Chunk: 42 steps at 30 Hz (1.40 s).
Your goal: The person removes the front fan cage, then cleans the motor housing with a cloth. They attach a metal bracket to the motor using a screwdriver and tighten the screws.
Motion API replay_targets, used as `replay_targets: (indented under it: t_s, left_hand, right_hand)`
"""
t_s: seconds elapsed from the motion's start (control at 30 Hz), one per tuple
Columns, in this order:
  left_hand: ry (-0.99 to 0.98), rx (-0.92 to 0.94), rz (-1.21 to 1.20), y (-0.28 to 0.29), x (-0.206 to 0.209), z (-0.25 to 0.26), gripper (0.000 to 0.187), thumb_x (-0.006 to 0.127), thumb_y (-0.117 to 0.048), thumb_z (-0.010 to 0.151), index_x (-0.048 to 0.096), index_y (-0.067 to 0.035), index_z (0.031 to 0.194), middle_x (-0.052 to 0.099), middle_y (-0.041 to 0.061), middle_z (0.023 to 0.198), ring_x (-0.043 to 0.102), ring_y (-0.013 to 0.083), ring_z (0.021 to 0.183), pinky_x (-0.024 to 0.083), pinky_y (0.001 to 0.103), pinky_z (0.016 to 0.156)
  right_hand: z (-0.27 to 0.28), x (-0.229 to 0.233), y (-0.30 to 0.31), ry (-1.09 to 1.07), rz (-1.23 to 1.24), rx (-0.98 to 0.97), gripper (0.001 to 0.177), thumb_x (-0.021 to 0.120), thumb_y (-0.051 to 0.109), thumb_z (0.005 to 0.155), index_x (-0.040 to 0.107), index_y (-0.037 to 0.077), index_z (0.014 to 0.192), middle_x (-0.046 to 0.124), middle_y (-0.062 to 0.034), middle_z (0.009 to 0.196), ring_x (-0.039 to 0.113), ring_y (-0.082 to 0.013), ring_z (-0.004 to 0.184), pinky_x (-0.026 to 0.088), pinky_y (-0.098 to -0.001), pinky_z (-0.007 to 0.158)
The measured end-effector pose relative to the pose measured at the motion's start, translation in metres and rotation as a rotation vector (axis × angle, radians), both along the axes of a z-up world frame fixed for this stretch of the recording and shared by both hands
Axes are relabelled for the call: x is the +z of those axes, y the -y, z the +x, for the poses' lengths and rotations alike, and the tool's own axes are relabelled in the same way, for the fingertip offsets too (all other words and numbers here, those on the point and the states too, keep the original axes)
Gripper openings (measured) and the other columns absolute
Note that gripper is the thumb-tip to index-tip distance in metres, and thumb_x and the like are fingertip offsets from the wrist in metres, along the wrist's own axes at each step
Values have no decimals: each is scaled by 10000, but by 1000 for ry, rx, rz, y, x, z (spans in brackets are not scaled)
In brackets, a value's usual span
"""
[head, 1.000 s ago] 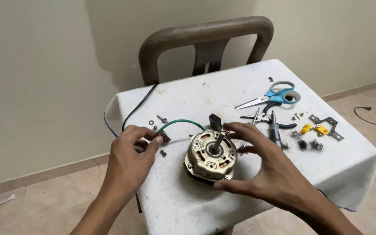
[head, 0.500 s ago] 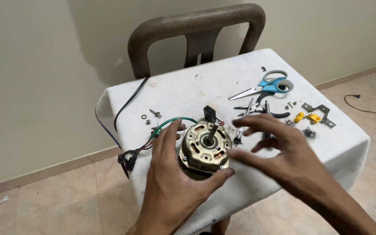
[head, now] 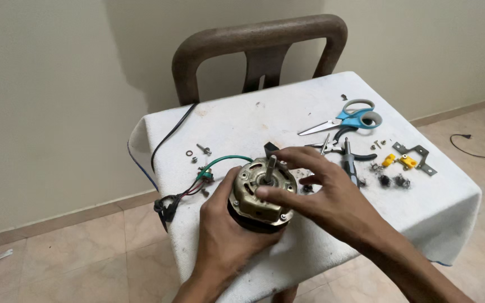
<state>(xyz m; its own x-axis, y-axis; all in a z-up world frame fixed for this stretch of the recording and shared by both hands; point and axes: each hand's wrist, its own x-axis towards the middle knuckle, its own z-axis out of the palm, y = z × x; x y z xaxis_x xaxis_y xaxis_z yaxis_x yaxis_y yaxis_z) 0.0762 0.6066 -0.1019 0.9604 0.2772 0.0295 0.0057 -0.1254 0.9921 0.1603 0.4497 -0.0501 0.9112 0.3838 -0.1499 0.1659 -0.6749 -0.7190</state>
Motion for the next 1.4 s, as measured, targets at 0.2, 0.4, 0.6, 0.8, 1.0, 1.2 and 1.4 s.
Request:
replay_targets:
  t_s: [0.2,0.4,0.6,0.8,1.0,1.2,1.4]
  left_hand:
    - [29,-103,247,-15,24,10,711,892,-270,478,680,-67,1126,803,35,892,802,147,772,648,270,794]
    - [-141,-106,297,-18,46,11,599,847,-289,414,737,-96,971,765,18,687,745,153,564,635,285,616]
    - [-74,-100,369,-19,53,17,591,856,-290,411,732,-81,950,741,40,655,709,160,538,610,298,578]
    - [-8,-101,277,-22,54,14,573,846,-289,435,750,-128,977,767,5,691,727,133,564,612,289,600]
    - [-206,-96,323,-21,60,17,618,850,-346,401,771,-128,974,769,14,704,735,153,583,623,314,602]
    - [69,51,239,-21,62,26,813,895,-451,437,709,-18,1099,763,61,820,778,171,699,634,293,616]
    - [-49,136,177,-11,82,47,835,832,-660,616,758,26,1086,775,145,890,765,237,637,627,270,479]
  right_hand:
    - [5,1,8,-159,394,-148,336,743,321,831,848,115,1074,730,-76,1060,658,-207,959,547,-436,847]
    - [18,1,10,-201,465,-289,291,746,279,832,827,62,1009,830,-51,1002,702,-114,1051,464,-339,984]
    - [17,-2,10,-170,508,-366,296,749,271,866,828,50,1048,785,-104,996,610,-176,920,455,-364,848]
    - [21,8,9,-155,543,-299,283,740,262,833,810,48,1005,804,-67,1008,682,-148,982,527,-336,904]
    - [20,13,0,-196,452,-297,309,713,249,877,804,33,1079,802,-127,1004,658,-205,959,493,-382,917]
    - [33,-6,11,-469,709,-525,412,531,315,965,660,52,1255,684,-3,998,615,-96,914,529,-363,871]
    - [45,-28,4,-1141,1570,-589,167,532,16,1078,591,-130,1134,695,-151,980,654,-71,658,640,-229,587]
